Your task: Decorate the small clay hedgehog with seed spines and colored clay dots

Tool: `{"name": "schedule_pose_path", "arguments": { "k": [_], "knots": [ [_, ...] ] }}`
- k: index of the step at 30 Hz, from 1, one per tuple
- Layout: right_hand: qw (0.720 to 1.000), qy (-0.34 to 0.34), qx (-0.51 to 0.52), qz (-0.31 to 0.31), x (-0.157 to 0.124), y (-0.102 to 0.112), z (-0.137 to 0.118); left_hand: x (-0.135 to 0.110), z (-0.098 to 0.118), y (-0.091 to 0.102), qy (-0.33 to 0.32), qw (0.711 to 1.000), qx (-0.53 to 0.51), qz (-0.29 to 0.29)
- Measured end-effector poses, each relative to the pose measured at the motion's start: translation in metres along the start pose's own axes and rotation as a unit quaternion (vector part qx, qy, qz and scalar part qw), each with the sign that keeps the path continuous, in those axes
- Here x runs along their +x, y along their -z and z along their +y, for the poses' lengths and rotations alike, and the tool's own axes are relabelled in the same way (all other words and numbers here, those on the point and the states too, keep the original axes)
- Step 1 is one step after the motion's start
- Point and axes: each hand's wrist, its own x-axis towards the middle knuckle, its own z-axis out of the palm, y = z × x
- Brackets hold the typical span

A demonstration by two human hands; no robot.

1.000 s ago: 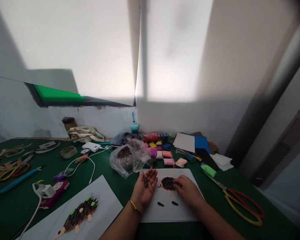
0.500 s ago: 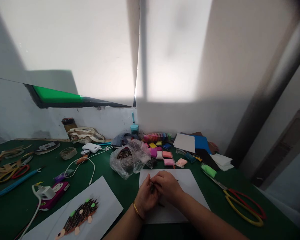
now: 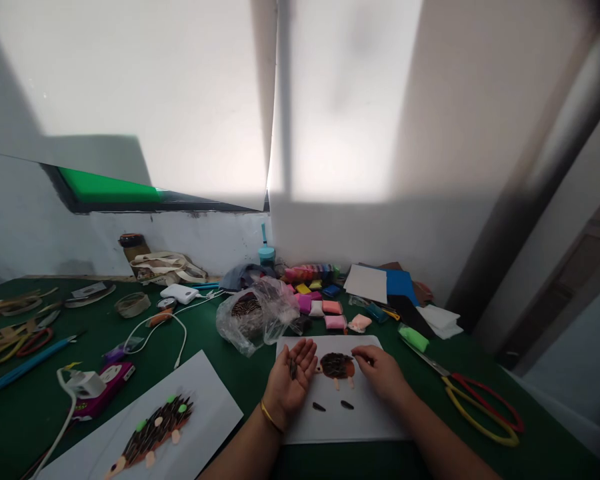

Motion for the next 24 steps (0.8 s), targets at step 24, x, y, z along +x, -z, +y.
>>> {"name": "schedule_pose_path", "arguments": {
  "k": [24],
  "knots": [
    [0.992,0.035,-0.109,-0.056,-0.007,-0.01,-0.014,-0.004,0.001,-0.004,-0.004,1.0,0.001,0.01]
  ]
}}
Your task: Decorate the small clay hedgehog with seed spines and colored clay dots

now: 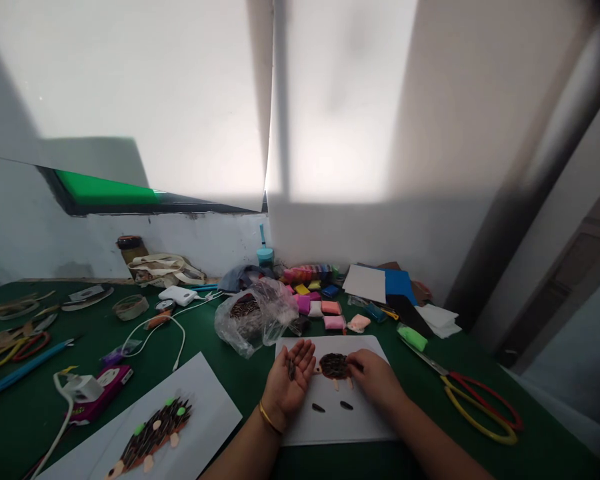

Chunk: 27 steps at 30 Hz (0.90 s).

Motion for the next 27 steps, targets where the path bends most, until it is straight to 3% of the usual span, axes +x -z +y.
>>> {"name": "schedule_pose_path", "arguments": {
  "k": [27],
  "knots": [
    [0.999,0.0,-0.034,-0.006,-0.001,0.004,-0.008,0.0,-0.001,-0.001,0.003,1.0,0.001,-0.006]
  ]
}}
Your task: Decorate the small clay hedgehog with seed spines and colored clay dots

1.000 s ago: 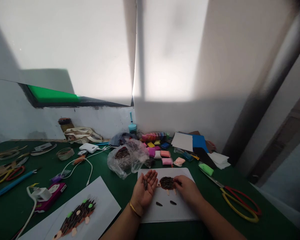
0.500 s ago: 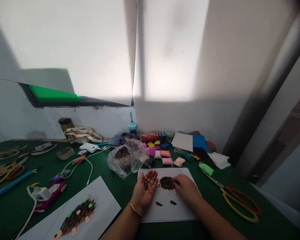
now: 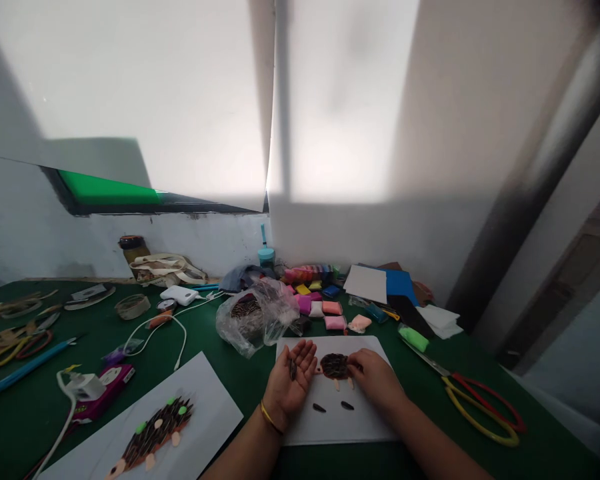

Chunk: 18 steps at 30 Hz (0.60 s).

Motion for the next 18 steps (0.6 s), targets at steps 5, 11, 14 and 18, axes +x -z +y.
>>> {"name": "schedule_pose_path", "arguments": {
  "k": [5,11,14,18],
  "knots": [
    [1.0,0.015,-0.005,0.013,-0.0002,-0.0022,-0.0004,0.0015,-0.0001,0.0024,0.0,1.0,0.003,-0.005],
    [1.0,0.015,-0.011,0.016,0.0001,-0.0036,-0.0039,0.0024,-0.0006,0.0042,0.002,1.0,0.002,-0.01],
    [1.0,0.018,-0.006,0.015,0.0003,-0.0035,-0.0028,0.0022,-0.0007,0.0037,0.0,1.0,0.004,-0.009],
    [0.999,0.012,0.02,0.025,-0.0003,0.0004,-0.0002,0.0031,-0.0005,0.0046,0.002,1.0,0.0,-0.008]
  ]
}}
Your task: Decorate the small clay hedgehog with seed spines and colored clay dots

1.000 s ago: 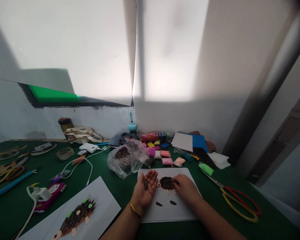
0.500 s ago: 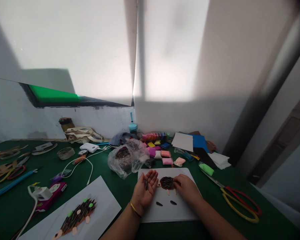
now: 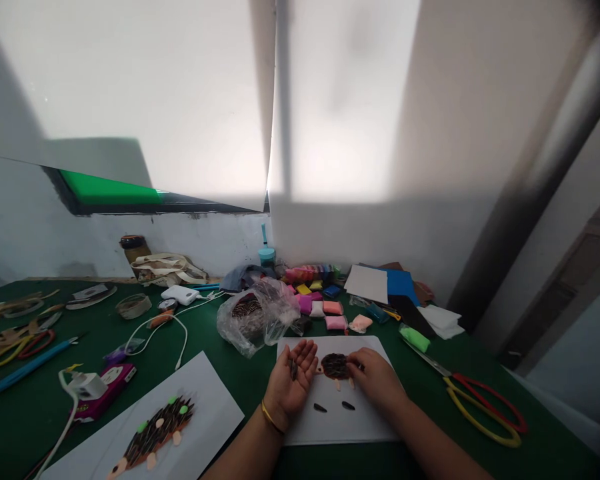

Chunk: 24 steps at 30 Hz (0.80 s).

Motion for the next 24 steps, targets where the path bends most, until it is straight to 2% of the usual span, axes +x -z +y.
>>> {"name": "schedule_pose_path", "arguments": {
  "k": [3,6,12,16,19,21,24],
  "knots": [
    [0.999,0.004,0.026,0.021,-0.001,0.005,-0.007,0.001,0.0,0.001,0.009,1.0,-0.003,-0.012],
    [0.998,0.051,0.037,0.022,-0.001,0.007,-0.028,-0.001,0.0,0.0,0.027,0.999,-0.005,-0.04],
    [0.986,0.163,0.037,-0.007,0.007,-0.013,-0.078,-0.011,-0.001,-0.007,0.074,0.993,0.031,-0.088],
    [0.985,0.168,0.008,-0.027,0.014,-0.029,-0.091,-0.012,-0.002,-0.007,0.074,0.99,0.051,-0.113],
    [0.983,0.182,0.024,-0.02,0.016,-0.029,-0.092,-0.011,-0.002,-0.006,0.085,0.988,0.035,-0.121],
    [0.984,0.169,0.061,0.0,0.017,-0.021,-0.088,-0.01,-0.001,-0.005,0.085,0.989,0.019,-0.116],
    [0.989,0.056,0.131,0.049,0.02,-0.004,-0.069,-0.006,0.002,-0.003,0.052,0.995,0.002,-0.085]
  ]
}}
